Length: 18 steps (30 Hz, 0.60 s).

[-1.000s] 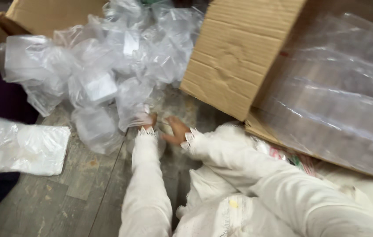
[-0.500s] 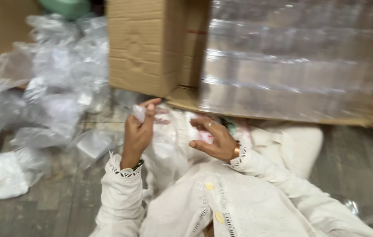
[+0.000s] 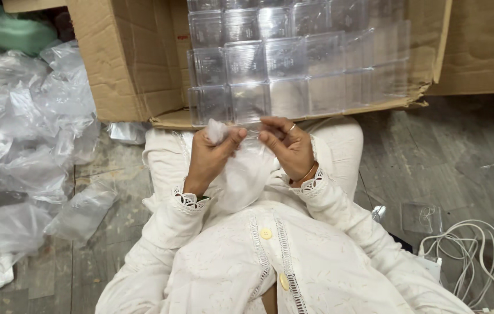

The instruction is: The person sits on the floor and packs clear plastic boxes into thin plastic bags one at a time, twisting the bag closed and placing each bagged box into a large cardboard box in front of them. Other people nearby handle piles of plastic bags and boxes.

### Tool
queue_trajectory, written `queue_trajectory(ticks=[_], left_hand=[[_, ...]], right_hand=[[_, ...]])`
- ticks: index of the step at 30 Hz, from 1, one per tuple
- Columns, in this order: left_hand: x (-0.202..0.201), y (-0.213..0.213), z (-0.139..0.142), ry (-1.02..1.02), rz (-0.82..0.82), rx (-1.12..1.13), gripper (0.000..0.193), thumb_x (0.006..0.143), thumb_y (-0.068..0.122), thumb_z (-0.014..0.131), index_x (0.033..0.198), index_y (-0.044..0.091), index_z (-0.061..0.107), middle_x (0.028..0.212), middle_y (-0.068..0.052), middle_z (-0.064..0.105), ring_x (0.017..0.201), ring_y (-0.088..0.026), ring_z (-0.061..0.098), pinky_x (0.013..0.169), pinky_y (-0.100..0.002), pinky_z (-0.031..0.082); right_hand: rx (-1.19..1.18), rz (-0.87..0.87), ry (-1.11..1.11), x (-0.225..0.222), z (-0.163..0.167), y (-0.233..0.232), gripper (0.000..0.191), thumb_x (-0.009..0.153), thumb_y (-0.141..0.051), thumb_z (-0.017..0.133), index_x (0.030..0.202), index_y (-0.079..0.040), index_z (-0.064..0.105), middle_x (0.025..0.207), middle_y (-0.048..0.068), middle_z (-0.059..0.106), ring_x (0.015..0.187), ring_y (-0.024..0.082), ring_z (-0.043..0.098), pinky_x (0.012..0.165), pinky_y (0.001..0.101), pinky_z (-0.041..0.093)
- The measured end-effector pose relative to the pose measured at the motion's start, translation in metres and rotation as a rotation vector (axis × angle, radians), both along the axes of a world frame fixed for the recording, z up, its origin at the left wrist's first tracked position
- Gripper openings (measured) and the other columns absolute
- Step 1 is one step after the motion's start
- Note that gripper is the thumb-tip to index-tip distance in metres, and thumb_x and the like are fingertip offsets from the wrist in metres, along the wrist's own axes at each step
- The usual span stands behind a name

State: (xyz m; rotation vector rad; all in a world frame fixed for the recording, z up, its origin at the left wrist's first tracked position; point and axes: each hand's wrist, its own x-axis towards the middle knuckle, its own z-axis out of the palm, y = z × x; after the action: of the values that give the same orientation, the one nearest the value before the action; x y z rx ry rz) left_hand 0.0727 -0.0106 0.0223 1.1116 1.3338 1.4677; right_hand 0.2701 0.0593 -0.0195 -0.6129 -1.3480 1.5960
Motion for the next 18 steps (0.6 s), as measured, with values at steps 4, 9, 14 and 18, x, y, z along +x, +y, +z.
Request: queue_trajectory(ticks=[4,9,14,18], left_hand=[[0.015,0.007,-0.008,0.033,-0.049,0.014,0.023,0.098,0.025,0.076,0.091,0.004,0.068,0.074,0.007,0.058,0.066,-0.003,0.048,0.055,-0.023,0.039],[0.025,0.019,-0.032,-0.097,-0.229,-0.115,0.034,0.107,0.034,0.065,0.09,0.005,0.071,0.071,0.008,0.056,0.063,-0.002,0.045,0.053,-0.023,0.034],[-0.007,0.015,-0.058,0.388,-0.353,0.388,0.039,0.118,0.033,0.051,0.127,-0.004,0.058,0.104,-0.001,0.065,0.082,-0.007,0.053,0.07,-0.024,0.043],[-0.081,0.001,-0.056,-0.651,-0.331,-0.218,0.032,0.108,0.027,0.052,0.108,-0.002,0.066,0.093,-0.01,0.07,0.058,-0.006,0.055,0.054,-0.021,0.045]], right_hand=[[0.116,-0.063,-0.014,0.009,-0.002,0.006,0.011,0.104,-0.011,0.069,0.107,-0.001,0.071,0.086,-0.001,0.068,0.075,0.005,0.057,0.067,0.0215,0.047],[-0.228,0.117,0.278,0.018,-0.023,0.021,0.016,0.108,-0.019,0.065,0.106,-0.003,0.066,0.088,-0.004,0.064,0.076,0.005,0.053,0.07,0.0205,0.045],[-0.553,0.378,0.279,0.013,-0.046,0.031,0.02,0.106,-0.028,0.068,0.101,-0.01,0.06,0.068,-0.006,0.055,0.053,0.003,0.046,0.046,0.0189,0.037],[-0.395,0.443,0.019,-0.007,-0.051,0.051,0.019,0.097,-0.023,0.072,0.106,-0.008,0.065,0.081,-0.008,0.062,0.063,0.002,0.049,0.054,0.0197,0.041]])
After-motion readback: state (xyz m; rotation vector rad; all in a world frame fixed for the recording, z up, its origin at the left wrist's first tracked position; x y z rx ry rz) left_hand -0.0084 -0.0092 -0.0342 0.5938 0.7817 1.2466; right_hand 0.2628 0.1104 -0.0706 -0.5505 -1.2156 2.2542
